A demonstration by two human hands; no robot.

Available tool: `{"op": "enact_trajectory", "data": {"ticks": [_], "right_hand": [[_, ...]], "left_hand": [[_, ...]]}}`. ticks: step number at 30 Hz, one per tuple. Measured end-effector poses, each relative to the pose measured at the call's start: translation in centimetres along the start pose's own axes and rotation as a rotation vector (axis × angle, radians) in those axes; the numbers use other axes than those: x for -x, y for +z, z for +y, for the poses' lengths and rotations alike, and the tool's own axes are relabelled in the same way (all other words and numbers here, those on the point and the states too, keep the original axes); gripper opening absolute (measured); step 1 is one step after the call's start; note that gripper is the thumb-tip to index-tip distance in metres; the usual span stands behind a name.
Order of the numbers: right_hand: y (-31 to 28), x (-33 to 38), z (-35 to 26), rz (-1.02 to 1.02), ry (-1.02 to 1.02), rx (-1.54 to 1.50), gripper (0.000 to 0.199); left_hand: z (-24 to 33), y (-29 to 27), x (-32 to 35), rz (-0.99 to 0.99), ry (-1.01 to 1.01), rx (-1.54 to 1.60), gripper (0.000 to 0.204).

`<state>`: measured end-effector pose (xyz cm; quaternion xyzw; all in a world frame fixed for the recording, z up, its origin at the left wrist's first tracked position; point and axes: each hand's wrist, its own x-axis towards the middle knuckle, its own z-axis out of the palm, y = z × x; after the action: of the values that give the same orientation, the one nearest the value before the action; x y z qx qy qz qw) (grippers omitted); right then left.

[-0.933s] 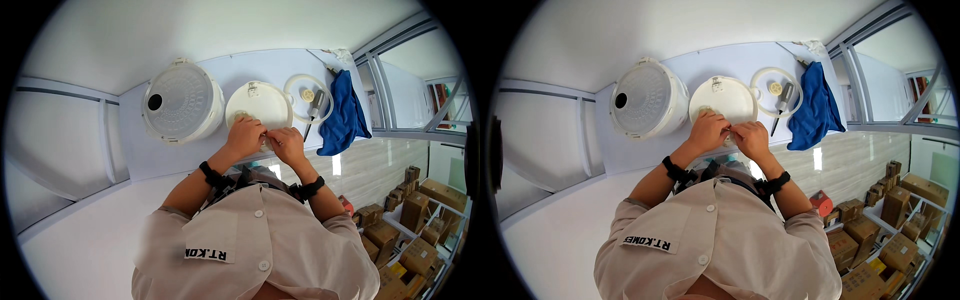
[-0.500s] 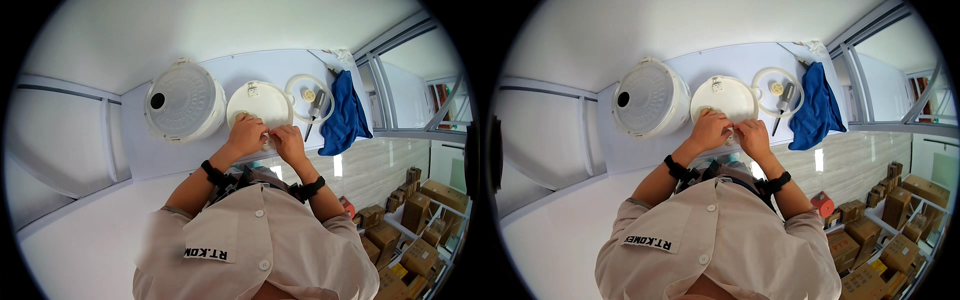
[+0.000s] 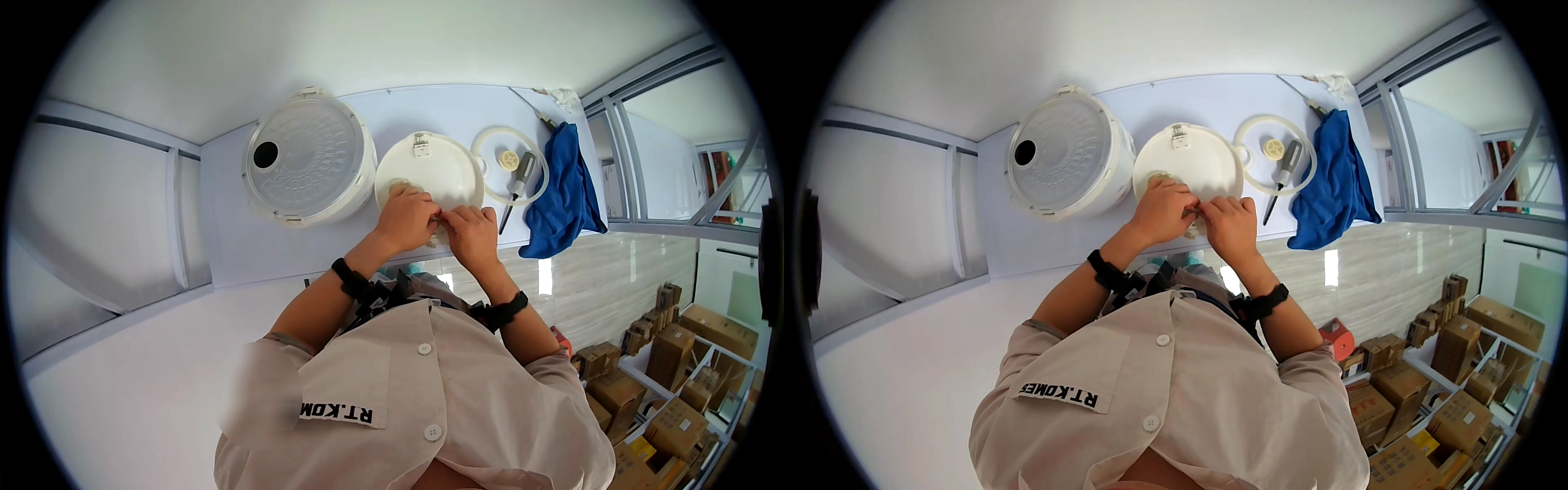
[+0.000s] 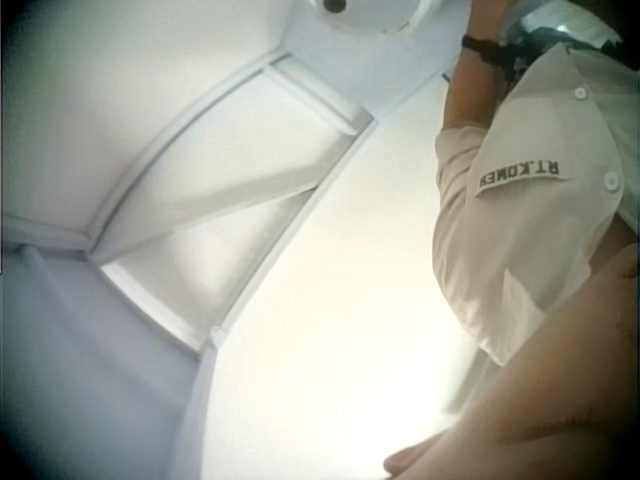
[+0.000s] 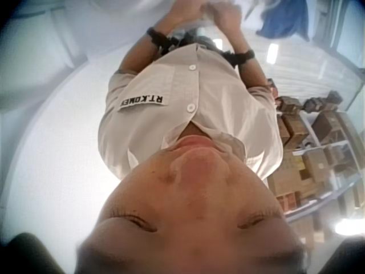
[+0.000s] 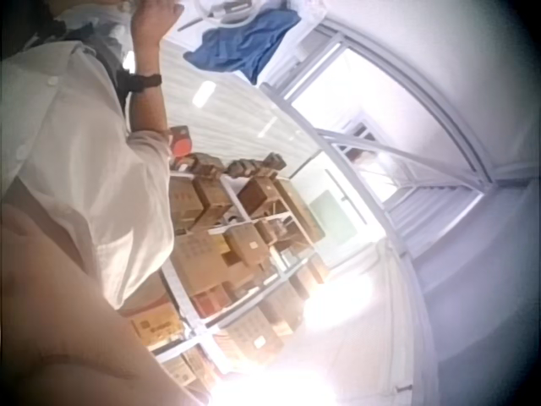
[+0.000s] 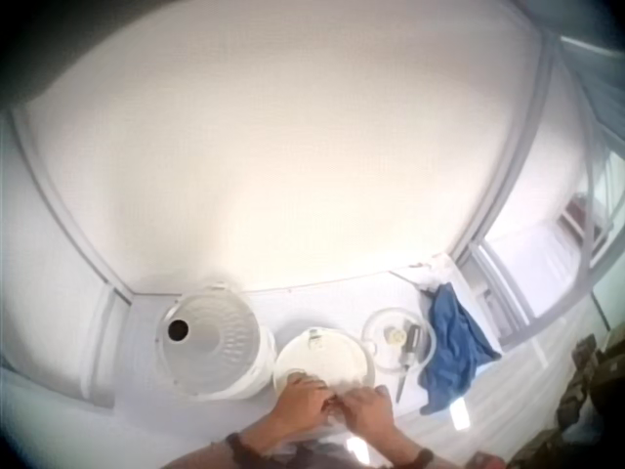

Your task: The person uses a screwdriver to fasten screws into a white plastic appliance component on a workbench. They reposition the component and continue tightening screws at different locations.

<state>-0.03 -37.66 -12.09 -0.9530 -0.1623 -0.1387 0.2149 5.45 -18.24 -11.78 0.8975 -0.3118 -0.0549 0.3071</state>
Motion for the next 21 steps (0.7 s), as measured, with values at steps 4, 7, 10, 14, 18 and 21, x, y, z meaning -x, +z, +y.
{"op": "enact_trajectory", "data": {"ticks": [4,7,10,14,18,21], "right_hand": [[0.0,-0.2,0.2,0.012,-0.002,-0.025,0.009],[0.0,0.0,0.5,0.018,-0.01,-0.042,0.009],[-0.2,0.1,0.5,0.024,-0.008,-0.052,0.009],[-0.4,0.0,0.2,0.036,0.043,-0.094,0.01],[-0.3,0.4,0.4,0.039,0.069,-0.11,0.009],[-0.8,0.0,-0.1,0.082,0.019,-0.105,0.01]], "left_hand": [[0.0,-0.1,0.0,-0.006,-0.007,0.014,0.009],[-0.2,0.0,0.0,-0.017,-0.007,0.012,0.01],[-0.1,-0.1,0.0,-0.033,-0.012,0.018,0.011],[-0.5,0.2,0.0,-0.05,-0.014,0.019,0.012],[-0.6,-0.5,0.1,-0.113,0.008,0.02,0.018],[-0.7,-0.9,0.2,-0.163,0.011,0.029,0.026]]}}
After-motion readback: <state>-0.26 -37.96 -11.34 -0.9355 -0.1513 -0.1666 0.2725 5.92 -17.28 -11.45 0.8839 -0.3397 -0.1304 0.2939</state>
